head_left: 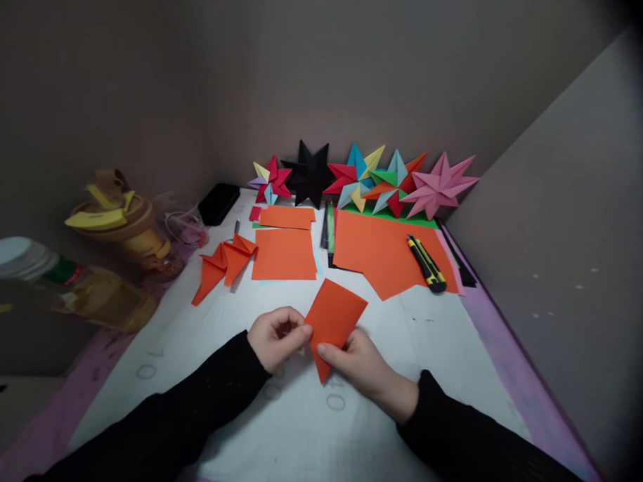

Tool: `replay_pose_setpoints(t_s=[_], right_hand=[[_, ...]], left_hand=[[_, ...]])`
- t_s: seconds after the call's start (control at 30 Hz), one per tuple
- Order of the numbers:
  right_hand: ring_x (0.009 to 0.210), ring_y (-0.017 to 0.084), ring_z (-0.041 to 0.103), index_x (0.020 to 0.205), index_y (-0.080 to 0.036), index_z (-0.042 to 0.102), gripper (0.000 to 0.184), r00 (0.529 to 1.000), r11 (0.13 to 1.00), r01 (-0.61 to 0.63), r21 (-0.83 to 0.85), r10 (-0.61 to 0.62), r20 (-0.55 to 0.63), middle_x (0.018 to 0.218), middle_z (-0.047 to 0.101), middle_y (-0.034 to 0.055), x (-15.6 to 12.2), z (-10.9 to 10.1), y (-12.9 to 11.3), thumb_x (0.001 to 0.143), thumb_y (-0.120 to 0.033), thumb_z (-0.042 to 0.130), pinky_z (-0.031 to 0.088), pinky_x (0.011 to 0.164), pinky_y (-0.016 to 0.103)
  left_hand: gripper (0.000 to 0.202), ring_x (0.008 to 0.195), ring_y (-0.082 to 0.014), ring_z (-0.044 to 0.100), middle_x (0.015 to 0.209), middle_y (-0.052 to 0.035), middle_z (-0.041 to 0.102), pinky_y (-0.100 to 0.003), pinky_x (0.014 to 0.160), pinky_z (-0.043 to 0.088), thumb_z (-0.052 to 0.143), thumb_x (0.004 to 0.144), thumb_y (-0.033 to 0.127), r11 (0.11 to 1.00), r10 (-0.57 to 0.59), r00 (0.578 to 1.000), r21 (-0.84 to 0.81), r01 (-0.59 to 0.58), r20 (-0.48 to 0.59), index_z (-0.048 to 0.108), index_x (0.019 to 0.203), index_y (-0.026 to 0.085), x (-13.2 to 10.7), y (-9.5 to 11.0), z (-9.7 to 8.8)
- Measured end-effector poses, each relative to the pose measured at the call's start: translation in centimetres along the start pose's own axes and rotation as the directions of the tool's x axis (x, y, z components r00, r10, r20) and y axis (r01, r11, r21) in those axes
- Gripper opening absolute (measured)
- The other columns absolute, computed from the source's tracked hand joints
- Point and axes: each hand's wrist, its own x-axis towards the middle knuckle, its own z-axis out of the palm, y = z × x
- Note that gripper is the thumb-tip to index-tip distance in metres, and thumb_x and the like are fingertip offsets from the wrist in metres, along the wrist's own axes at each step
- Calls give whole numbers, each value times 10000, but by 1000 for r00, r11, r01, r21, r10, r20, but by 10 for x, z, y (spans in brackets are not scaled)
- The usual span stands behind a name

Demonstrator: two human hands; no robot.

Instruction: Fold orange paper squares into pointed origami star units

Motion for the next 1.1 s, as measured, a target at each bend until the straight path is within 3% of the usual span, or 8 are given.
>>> replay_pose_setpoints(t_s=[0.27, 0.43, 0.53, 0.67, 0.8, 0.93, 1.1], right_hand=[[570, 106, 498, 704, -143, 590, 203, 1000, 1000, -1, -8, 1, -22, 640, 579, 8, 2, 4, -3, 732, -332, 660, 408, 538, 222], [517, 95, 471, 620, -146, 536, 210, 996, 996, -77, -54, 75, -43, 572, 550, -5, 3, 3, -6, 738, -297, 622, 356, 493, 215], [520, 85, 445, 594, -153, 507, 206, 995, 989, -87, -116, 81, -52, 568, 532, -16, 3, 3, -9, 746, -263, 591, 331, 497, 208], [502, 76, 418, 578, -159, 488, 208, 993, 986, -104, -133, 95, -75, 541, 508, -31, 3, 4, -12, 752, -244, 566, 314, 490, 202], [495, 77, 417, 585, -165, 477, 218, 992, 990, -103, -99, 95, -86, 528, 499, -35, 3, 3, -11, 754, -264, 572, 317, 489, 204], [499, 84, 419, 598, -167, 479, 254, 994, 995, -77, -60, 72, -83, 530, 495, -31, 3, 2, -9, 762, -324, 593, 316, 487, 216], [600, 112, 485, 729, -146, 574, 237, 998, 999, -13, 29, 15, -60, 659, 567, -2, 5, 4, -10, 716, -368, 655, 368, 550, 234]], left_hand=[[257, 362, -48, 318, 412, 95, 403, -171, 369, 225, 622, 733, 357, 998, 33, 995, -53, -38, -99, 475, 620, 179, -2, -2, 3], [266, 346, -40, 287, 408, 110, 381, -165, 366, 207, 625, 733, 355, 988, 51, 944, -124, -96, -327, 445, 629, 188, 4, -6, 0], [281, 334, -41, 304, 405, 114, 391, -157, 357, 220, 634, 723, 371, 979, 10, 922, -186, -88, -388, 428, 645, 196, 8, -8, -3], [312, 318, -39, 287, 388, 114, 393, -156, 335, 196, 651, 700, 407, 976, -55, 949, -216, -14, -310, 427, 642, 197, 11, -11, -3], [322, 326, -33, 270, 396, 109, 392, -165, 340, 179, 666, 679, 413, 990, -66, 977, -135, 39, -204, 447, 613, 187, 8, -11, 1], [303, 355, -40, 286, 418, 102, 397, -178, 371, 203, 654, 695, 403, 997, -44, 989, -70, 34, -141, 468, 610, 180, 5, -12, 3], [307, 461, -62, 406, 515, 62, 490, -193, 476, 324, 674, 684, 392, 999, 23, 997, -45, -26, -68, 485, 606, 162, 6, -16, 4]])
